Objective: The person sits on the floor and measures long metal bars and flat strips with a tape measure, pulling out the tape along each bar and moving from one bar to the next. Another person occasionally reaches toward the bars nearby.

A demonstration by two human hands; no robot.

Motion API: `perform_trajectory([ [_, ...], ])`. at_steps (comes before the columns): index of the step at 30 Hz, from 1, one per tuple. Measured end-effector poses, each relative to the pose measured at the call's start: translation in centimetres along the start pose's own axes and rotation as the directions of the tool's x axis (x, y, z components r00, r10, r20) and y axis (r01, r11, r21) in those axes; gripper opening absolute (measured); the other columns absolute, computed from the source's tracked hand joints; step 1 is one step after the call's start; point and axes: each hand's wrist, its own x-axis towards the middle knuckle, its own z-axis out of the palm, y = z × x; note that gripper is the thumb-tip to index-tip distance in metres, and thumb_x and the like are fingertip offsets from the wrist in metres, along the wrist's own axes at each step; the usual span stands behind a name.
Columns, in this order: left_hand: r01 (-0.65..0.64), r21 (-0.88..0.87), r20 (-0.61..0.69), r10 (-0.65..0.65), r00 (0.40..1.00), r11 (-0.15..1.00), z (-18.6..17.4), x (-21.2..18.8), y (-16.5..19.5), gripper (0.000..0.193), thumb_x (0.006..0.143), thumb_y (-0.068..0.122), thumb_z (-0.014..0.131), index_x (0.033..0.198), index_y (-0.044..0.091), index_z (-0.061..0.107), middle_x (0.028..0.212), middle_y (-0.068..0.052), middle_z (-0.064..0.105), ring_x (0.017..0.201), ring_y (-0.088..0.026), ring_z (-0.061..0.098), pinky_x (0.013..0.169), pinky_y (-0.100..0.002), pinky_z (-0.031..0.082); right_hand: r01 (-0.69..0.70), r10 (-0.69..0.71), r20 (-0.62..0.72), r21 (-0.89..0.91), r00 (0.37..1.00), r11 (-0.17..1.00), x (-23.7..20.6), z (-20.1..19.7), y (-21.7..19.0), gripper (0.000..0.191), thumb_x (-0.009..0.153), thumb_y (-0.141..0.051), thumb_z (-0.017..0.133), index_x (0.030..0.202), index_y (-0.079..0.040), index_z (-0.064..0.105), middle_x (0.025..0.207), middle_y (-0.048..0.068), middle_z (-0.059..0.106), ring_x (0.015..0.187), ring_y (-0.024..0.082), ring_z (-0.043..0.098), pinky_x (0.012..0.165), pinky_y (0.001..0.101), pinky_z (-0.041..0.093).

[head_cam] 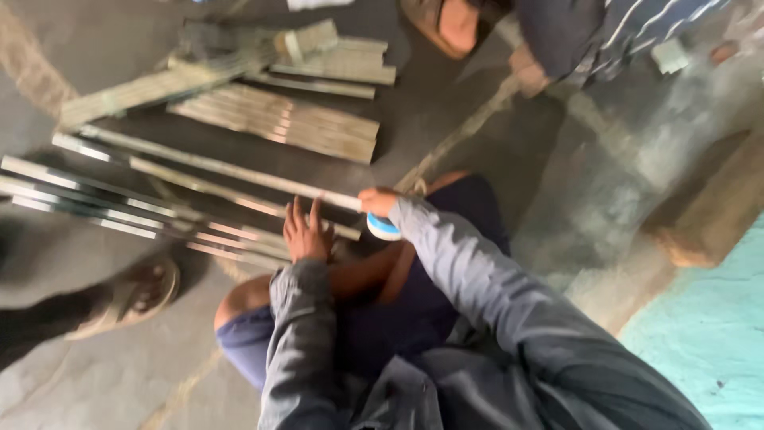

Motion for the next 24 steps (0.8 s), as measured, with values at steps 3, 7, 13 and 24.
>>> perform_trajectory([
  [3, 0.047, 0.016, 0.061, -0.048, 0.997, 0.999, 0.7, 0.8, -0.3, 0.089, 0.076, 0.039, 0.081, 0.155, 0.027, 0.043, 0.157, -0.020, 0.041, 0.146, -0.042, 0.036, 0.113, -0.056, 0.036, 0.024, -0.025, 0.035, 0.038, 0.999, 0.999, -1.3, -1.4, 1.7, 0.020, 0.093, -0.030, 0.065, 0.096, -0.012, 0.073, 0.080, 0.002, 0.070, 0.076, 0.015, 0.065, 0.070, 0.0328, 0.051],
  [7, 0.192, -0.002, 0.315, -0.182, 0.932, 0.981, 1.4, 1.4, -0.9, 0.077, 0.086, 0.046, 0.078, 0.154, 0.029, 0.045, 0.148, -0.015, 0.051, 0.140, -0.037, 0.047, 0.112, -0.054, 0.042, 0.168, -0.187, 0.057, 0.237, 0.981, 0.957, -2.7, -3.0, 4.0, 0.021, 0.096, -0.026, 0.064, 0.101, -0.008, 0.074, 0.085, 0.003, 0.072, 0.085, 0.012, 0.068, 0.077, 0.0295, 0.052],
  [13, 0.113, 0.169, 0.441, -0.178, 0.880, 0.979, 2.1, 0.6, -0.9, 0.078, 0.079, 0.036, 0.082, 0.148, 0.030, 0.047, 0.150, -0.006, 0.048, 0.141, -0.033, 0.041, 0.107, -0.053, 0.041, 0.040, -0.101, 0.129, 0.406, 0.987, 0.913, -1.6, -2.9, 5.8, 0.024, 0.098, -0.026, 0.061, 0.106, -0.007, 0.072, 0.087, 0.005, 0.071, 0.083, 0.013, 0.068, 0.076, 0.0279, 0.052],
  [24, -0.061, 0.283, 0.522, -0.100, 0.847, 0.957, 4.2, 2.2, -0.3, 0.074, 0.072, 0.032, 0.087, 0.139, 0.029, 0.054, 0.143, -0.003, 0.051, 0.139, -0.028, 0.043, 0.103, -0.053, 0.042, -0.136, 0.095, 0.158, 0.272, 0.983, 0.953, 0.3, -3.2, 5.9, 0.029, 0.097, -0.040, 0.063, 0.104, -0.012, 0.068, 0.087, 0.001, 0.072, 0.079, 0.011, 0.067, 0.073, 0.0276, 0.052],
])
